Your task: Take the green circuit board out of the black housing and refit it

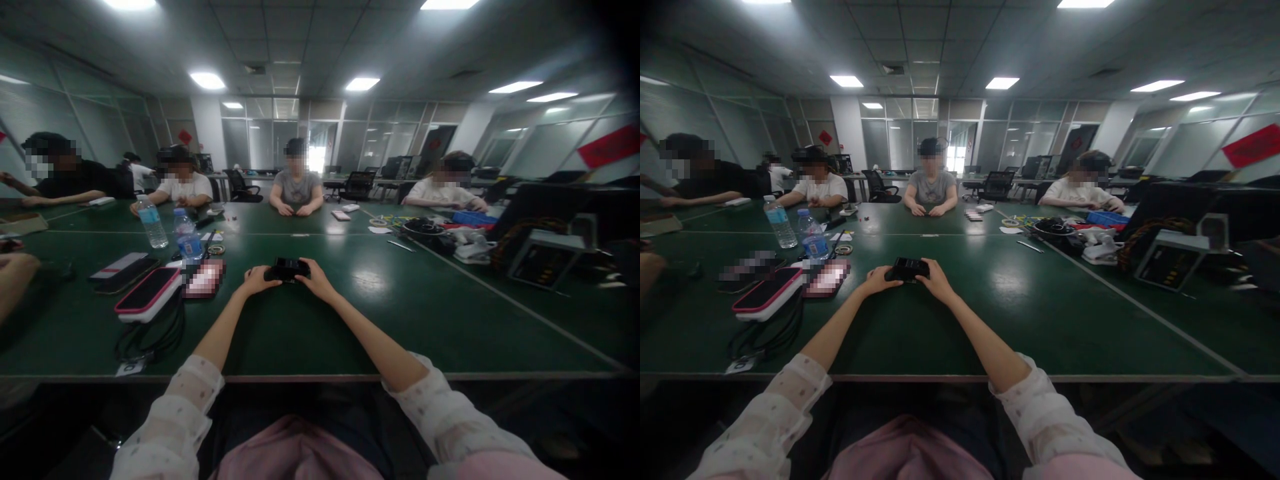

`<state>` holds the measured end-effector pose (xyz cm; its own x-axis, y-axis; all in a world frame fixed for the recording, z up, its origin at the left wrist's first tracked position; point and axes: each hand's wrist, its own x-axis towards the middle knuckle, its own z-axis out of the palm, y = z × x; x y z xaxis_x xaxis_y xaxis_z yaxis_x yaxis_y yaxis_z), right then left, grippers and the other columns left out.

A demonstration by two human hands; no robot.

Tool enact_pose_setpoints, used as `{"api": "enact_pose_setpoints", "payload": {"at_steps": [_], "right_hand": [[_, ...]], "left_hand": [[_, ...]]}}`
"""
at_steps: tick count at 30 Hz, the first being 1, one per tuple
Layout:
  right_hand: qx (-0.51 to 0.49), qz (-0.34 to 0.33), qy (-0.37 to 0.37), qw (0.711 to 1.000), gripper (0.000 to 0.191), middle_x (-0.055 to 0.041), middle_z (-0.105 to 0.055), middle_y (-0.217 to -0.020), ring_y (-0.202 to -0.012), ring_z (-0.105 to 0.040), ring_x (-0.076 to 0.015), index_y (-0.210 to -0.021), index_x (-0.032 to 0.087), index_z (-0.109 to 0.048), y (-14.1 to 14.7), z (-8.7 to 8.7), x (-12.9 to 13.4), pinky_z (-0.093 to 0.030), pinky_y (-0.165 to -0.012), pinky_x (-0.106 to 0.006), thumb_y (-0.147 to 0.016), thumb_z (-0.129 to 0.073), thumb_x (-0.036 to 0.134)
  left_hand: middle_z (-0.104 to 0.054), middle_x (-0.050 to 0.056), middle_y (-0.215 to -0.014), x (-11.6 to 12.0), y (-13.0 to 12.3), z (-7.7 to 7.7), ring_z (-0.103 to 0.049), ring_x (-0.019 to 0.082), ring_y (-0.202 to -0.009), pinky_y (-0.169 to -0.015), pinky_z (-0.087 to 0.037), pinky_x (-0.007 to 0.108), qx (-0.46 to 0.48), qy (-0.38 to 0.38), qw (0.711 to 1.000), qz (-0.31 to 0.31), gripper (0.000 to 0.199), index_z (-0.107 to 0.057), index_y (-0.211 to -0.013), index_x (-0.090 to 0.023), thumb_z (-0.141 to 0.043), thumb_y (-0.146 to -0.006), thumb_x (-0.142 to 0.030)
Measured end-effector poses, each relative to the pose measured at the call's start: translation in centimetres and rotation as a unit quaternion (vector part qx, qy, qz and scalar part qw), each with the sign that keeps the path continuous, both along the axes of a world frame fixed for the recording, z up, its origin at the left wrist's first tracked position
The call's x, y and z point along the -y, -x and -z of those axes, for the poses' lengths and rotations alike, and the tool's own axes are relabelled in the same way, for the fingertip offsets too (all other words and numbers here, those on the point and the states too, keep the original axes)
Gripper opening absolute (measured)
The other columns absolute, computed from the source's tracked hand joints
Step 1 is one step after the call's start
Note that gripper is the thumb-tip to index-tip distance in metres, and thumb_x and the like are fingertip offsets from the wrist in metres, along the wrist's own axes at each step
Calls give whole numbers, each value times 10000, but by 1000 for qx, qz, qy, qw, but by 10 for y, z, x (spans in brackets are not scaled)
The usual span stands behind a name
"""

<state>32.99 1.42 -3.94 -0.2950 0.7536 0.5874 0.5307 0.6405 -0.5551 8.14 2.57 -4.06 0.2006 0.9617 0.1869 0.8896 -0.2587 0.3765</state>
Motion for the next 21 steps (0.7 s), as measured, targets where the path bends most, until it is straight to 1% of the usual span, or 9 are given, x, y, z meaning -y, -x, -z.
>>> {"api": "enact_pose_setpoints", "payload": {"at_steps": [5, 8, 12, 17, 21], "right_hand": [[-2, -1, -9, 1000, 524, -105, -554, -1219, -1140, -550, -239, -1264, 196, -483, -2, -5, 1, -446, -1003, -438, -782, -684, 240], [-7, -4, -13, 1000, 518, -97, -576, -1179, -1092, -570, -235, -1232, 198, -506, -3, -6, 0, -454, -981, -429, -756, -708, 233], [-24, -6, -3, 1000, 504, -87, -585, -1162, -1073, -580, -227, -1208, 205, -516, -4, -4, -3, -458, -966, -418, -746, -713, 249], [-46, -8, 27, 999, 470, -77, -608, -1114, -1028, -600, -216, -1185, 201, -510, -5, -1, -3, -484, -914, -394, -762, -696, 286], [-35, -10, 25, 999, 488, -74, -607, -1121, -1032, -599, -217, -1171, 201, -515, -4, 0, -3, -480, -916, -397, -734, -720, 276]], "left_hand": [[-560, 82, -1339, 0, 0, 0, -433, 309, -1299, -1075, -275, 449, 0, -1, 1000, 9, 718, -540, -1260, -253, -607, -706, -704], [-568, 73, -1330, 0, 0, -1, -450, 299, -1285, -1065, -297, 434, -4, -5, 1000, 11, 702, -553, -1244, -257, -610, -704, -702], [-575, 66, -1323, 1, -1, -2, -458, 294, -1279, -1060, -309, 423, -12, -5, 1000, 10, 680, -567, -1227, -267, -624, -700, -692], [-571, 50, -1331, 4, -1, -5, -445, 291, -1293, -1076, -291, 436, -5, -2, 1000, 11, 675, -554, -1254, -283, -631, -709, -674], [-584, 61, -1311, 4, -1, -6, -462, 307, -1275, -1061, -308, 445, -3, -6, 1000, 18, 686, -564, -1239, -276, -628, -697, -692]]}}
